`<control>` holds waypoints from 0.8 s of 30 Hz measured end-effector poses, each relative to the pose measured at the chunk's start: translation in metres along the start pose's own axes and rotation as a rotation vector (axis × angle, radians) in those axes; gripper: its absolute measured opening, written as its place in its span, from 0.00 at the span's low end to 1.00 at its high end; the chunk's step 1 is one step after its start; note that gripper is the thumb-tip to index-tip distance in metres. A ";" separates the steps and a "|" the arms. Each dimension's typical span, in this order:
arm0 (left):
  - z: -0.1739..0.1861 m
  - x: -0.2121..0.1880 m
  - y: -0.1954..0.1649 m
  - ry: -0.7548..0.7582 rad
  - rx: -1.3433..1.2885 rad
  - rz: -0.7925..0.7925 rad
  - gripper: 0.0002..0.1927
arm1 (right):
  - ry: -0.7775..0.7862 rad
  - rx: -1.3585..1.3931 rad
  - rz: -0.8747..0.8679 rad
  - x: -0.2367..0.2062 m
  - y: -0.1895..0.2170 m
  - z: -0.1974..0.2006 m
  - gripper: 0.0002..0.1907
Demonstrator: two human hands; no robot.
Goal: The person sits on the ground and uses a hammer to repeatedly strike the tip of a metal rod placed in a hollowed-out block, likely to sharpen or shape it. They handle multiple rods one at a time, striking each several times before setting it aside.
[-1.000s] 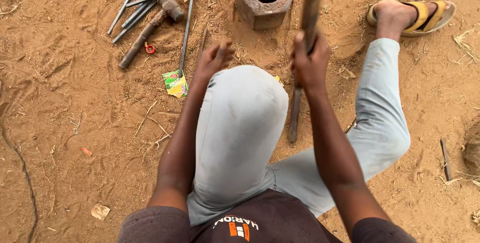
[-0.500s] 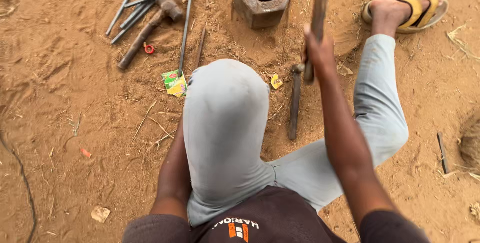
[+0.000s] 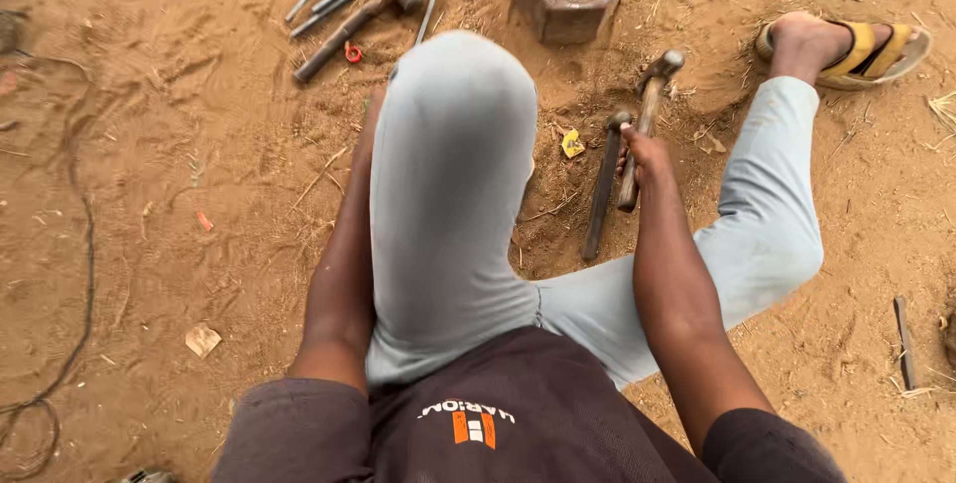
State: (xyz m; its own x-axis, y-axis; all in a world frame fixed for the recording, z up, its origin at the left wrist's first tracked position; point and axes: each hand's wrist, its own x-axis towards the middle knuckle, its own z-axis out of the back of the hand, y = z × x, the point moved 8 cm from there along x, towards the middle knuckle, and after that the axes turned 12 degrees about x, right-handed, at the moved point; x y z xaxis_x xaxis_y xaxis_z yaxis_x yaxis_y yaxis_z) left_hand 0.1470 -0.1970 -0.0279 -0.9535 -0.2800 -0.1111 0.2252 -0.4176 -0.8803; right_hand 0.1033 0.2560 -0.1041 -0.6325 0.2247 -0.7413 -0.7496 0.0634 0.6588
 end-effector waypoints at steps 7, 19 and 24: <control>0.017 0.004 -0.041 -0.064 -0.266 -0.079 0.26 | 0.161 0.104 -0.032 -0.007 0.014 -0.003 0.16; 0.074 -0.025 -0.082 -0.248 0.009 0.184 0.13 | 0.176 0.170 0.090 -0.011 0.048 -0.026 0.09; 0.047 0.029 -0.071 -0.158 -0.002 0.155 0.12 | 0.123 0.111 0.115 -0.004 0.051 -0.027 0.11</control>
State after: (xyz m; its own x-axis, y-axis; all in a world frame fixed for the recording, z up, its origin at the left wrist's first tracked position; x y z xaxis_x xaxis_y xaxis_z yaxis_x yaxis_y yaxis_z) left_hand 0.1129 -0.2156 0.0530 -0.8645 -0.4725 -0.1714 0.3657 -0.3574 -0.8594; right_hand 0.0624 0.2317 -0.0716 -0.7368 0.1161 -0.6661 -0.6494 0.1530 0.7449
